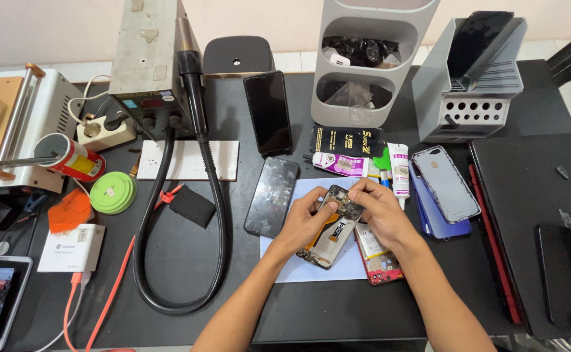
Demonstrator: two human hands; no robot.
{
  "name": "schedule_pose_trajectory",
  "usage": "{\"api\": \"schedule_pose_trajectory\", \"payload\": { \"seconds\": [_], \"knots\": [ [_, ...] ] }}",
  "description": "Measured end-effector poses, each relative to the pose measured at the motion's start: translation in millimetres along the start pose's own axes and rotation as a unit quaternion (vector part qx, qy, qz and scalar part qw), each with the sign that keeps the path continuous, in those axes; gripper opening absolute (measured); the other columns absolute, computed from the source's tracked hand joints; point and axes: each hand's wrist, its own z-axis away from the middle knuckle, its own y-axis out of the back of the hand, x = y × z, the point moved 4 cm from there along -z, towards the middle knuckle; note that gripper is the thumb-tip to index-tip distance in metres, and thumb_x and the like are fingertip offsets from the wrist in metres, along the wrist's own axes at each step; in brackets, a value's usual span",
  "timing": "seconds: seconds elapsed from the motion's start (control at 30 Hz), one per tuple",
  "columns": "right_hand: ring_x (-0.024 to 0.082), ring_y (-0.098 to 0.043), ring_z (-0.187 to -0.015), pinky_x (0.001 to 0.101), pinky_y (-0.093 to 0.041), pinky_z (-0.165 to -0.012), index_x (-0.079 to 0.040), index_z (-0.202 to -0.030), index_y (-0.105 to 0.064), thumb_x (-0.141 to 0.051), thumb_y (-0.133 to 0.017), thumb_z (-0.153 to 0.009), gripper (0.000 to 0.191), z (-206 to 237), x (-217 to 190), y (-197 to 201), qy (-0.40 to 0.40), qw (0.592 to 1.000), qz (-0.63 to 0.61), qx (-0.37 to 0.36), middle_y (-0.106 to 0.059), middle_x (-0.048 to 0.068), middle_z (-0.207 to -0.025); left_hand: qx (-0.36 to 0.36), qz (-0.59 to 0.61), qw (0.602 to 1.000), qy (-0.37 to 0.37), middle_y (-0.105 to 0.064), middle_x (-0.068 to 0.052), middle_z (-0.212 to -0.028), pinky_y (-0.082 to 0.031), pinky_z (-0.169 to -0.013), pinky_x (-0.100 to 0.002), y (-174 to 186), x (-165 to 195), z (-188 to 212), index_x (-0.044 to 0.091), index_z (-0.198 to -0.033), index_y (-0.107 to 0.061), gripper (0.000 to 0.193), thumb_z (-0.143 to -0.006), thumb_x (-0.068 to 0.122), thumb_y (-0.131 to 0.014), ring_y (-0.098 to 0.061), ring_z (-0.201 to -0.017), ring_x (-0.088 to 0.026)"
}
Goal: The person assembles two smartphones on a workbench. They first fit a black back cover onto a phone chassis, then insert a motherboard into a second chassis, connect a ribbon cable, and place a battery inside. Finally, they attach a pink back cover to the second phone and inspect the edges.
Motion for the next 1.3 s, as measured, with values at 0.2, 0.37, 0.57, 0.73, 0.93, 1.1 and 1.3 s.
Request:
{"api": "schedule_pose_trajectory", "payload": {
  "seconds": [0.2,0.37,0.57,0.73,0.93,1.1,1.3],
  "knots": [
    [0.011,-0.063,-0.084,0.0315,-0.052,-0.081,-0.008,-0.094,-0.062,-0.012,-0.065,-0.094,0.006,0,0,3,-0.053,0.997,-0.054,-0.012,-0.066,0.002,-0.09,-0.004,0.002,1.0,-0.007,-0.067,-0.001,-0.071,-0.042,-0.056,-0.022,0,-1,-1,0.003,-0.112,-0.065,0.023,-0.099,0.022,-0.064,-0.055,-0.062,-0.002],
    [0.009,-0.06,-0.084,0.0285,-0.05,-0.08,-0.007,-0.091,-0.061,-0.01,-0.067,-0.094,0.007,-1,4,5,-0.01,0.999,-0.04,-0.014,-0.063,-0.001,-0.092,0.001,-0.035,0.999,-0.015,-0.061,-0.002,-0.066,-0.036,-0.053,-0.024,1,-4,1,0.002,-0.11,-0.067,0.022,-0.099,0.02,-0.066,-0.048,-0.059,-0.004],
    [0.006,-0.058,-0.081,0.0239,-0.047,-0.075,-0.001,-0.095,-0.067,-0.012,-0.066,-0.098,0.011,4,-6,2,0.084,0.985,0.145,0.03,-0.066,0.001,-0.088,0.011,0.003,1.0,-0.021,-0.064,0.0,-0.068,-0.039,-0.055,-0.023,2,-6,-1,0.003,-0.112,-0.066,0.023,-0.099,0.021,-0.065,-0.052,-0.061,-0.002],
    [0.006,-0.063,-0.082,0.0226,-0.05,-0.075,0.0,-0.099,-0.069,-0.012,-0.063,-0.095,0.014,5,-9,-3,0.08,0.988,0.127,0.036,-0.07,0.002,-0.089,0.028,0.011,0.999,-0.02,-0.067,0.0,-0.069,-0.042,-0.056,-0.023,3,-4,-2,0.002,-0.113,-0.066,0.023,-0.099,0.021,-0.066,-0.055,-0.062,-0.003],
    [0.008,-0.06,-0.081,0.0234,-0.048,-0.074,0.003,-0.1,-0.067,-0.011,-0.065,-0.096,0.014,4,-2,1,0.107,0.984,0.131,0.047,-0.068,0.004,-0.09,0.029,-0.023,0.999,-0.033,-0.066,-0.001,-0.068,-0.041,-0.056,-0.023,0,-1,0,0.002,-0.112,-0.067,0.023,-0.098,0.02,-0.067,-0.053,-0.063,-0.002],
    [0.009,-0.064,-0.085,0.0241,-0.051,-0.078,0.001,-0.106,-0.067,-0.014,-0.064,-0.094,0.019,6,-6,-9,0.069,0.992,0.095,0.042,-0.07,0.004,-0.095,0.045,0.038,0.998,-0.029,-0.066,0.002,-0.068,-0.04,-0.054,-0.022,2,-4,-2,0.002,-0.108,-0.067,0.018,-0.1,0.018,-0.065,-0.053,-0.061,-0.001],
    [0.01,-0.063,-0.093,0.0277,-0.05,-0.083,0.004,-0.113,-0.068,-0.01,-0.067,-0.092,0.026,7,-9,-26,0.078,0.986,0.148,-0.011,-0.071,0.007,-0.104,0.101,0.14,0.984,-0.039,-0.067,0.005,-0.074,-0.038,-0.053,-0.02,11,-12,-7,0.002,-0.109,-0.064,0.015,-0.103,0.015,-0.061,-0.052,-0.063,0.001]
  ]
}}
